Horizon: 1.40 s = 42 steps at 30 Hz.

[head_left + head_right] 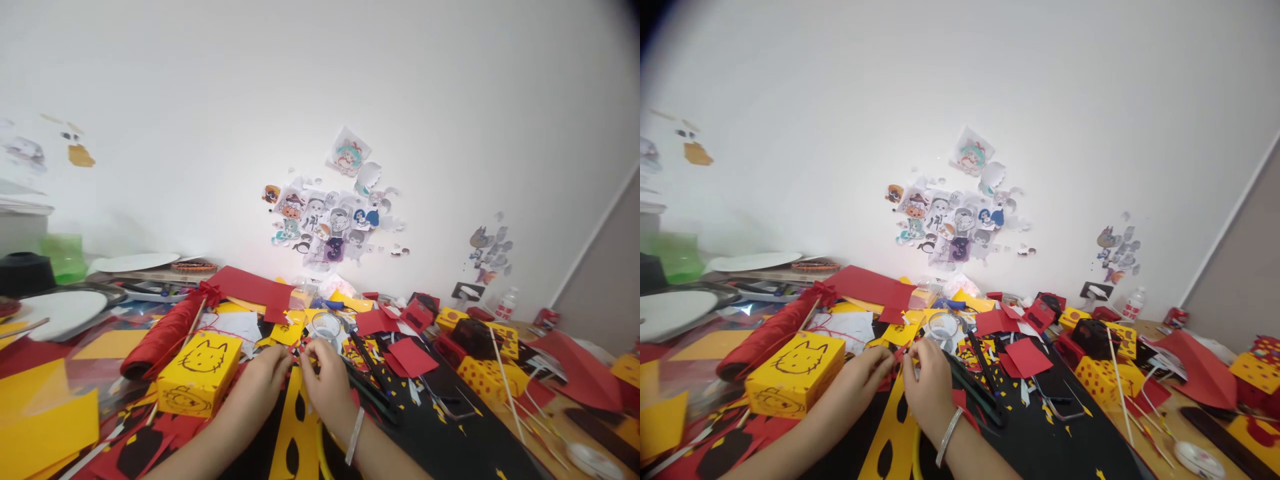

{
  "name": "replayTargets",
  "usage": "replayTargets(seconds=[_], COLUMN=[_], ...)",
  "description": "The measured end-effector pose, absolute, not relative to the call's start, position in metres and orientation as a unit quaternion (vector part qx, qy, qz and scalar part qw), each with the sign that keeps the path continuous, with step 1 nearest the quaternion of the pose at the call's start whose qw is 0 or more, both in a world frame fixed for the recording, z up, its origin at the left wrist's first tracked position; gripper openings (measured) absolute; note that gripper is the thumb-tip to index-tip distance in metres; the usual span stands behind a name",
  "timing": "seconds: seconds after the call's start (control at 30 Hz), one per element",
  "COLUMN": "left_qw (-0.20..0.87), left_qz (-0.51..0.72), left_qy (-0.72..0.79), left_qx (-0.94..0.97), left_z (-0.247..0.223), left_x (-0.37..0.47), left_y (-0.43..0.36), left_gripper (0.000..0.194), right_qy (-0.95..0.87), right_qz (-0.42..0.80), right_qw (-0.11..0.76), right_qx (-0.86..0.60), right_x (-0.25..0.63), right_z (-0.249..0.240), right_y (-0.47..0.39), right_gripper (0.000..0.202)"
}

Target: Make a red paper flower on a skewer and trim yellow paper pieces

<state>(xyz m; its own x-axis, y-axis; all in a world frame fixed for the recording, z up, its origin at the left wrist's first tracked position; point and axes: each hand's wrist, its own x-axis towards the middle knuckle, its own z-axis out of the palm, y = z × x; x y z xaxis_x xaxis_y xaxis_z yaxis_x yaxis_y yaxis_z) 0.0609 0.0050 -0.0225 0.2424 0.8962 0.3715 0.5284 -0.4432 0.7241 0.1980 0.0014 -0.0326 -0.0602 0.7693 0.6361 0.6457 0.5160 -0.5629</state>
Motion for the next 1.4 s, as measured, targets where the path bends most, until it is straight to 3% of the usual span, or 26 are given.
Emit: replayTargets(seconds=[0.13,0.33,0.43,0.53,0.73,0.93,1.4], left_qw=[0.269,0.354,0.392,0.353,0.272,0.238,0.209], left_qz=[0.39,0.401,0.388,0.377,0.349,0.368,0.308], left_qy=[0.469,0.43,0.425,0.448,0.482,0.474,0.444], left_qx=[0.745,0.727,0.718,0.73,0.756,0.763,0.815], left_z=[-0.02,-0.026,-0.029,-0.028,-0.026,-0.025,-0.027], left_x=[0.063,0.063,0.061,0.06,0.061,0.06,0.059], left_y=[0.005,0.01,0.012,0.012,0.011,0.006,0.004], left_gripper=[0.026,0.02,0.022,0.027,0.018,0.023,0.022], right_qy=[-0.74,-0.703,-0.7,-0.712,-0.701,-0.726,-0.76], right_qz=[-0.027,0.124,0.11,0.086,0.161,0.142,0.26], right_qw=[0.456,0.5,0.506,0.499,0.507,0.494,0.414], right_qx=[-0.493,-0.491,-0.491,-0.486,-0.475,-0.457,-0.428], right_x=[0.196,0.193,0.193,0.193,0.194,0.193,0.206], right_z=[-0.039,-0.044,-0.042,-0.041,-0.038,-0.033,-0.032], right_y=[0.001,0.006,0.006,0.004,0.005,0.001,0.007], right_gripper=[0.014,0.013,0.015,0.015,0.013,0.014,0.019])
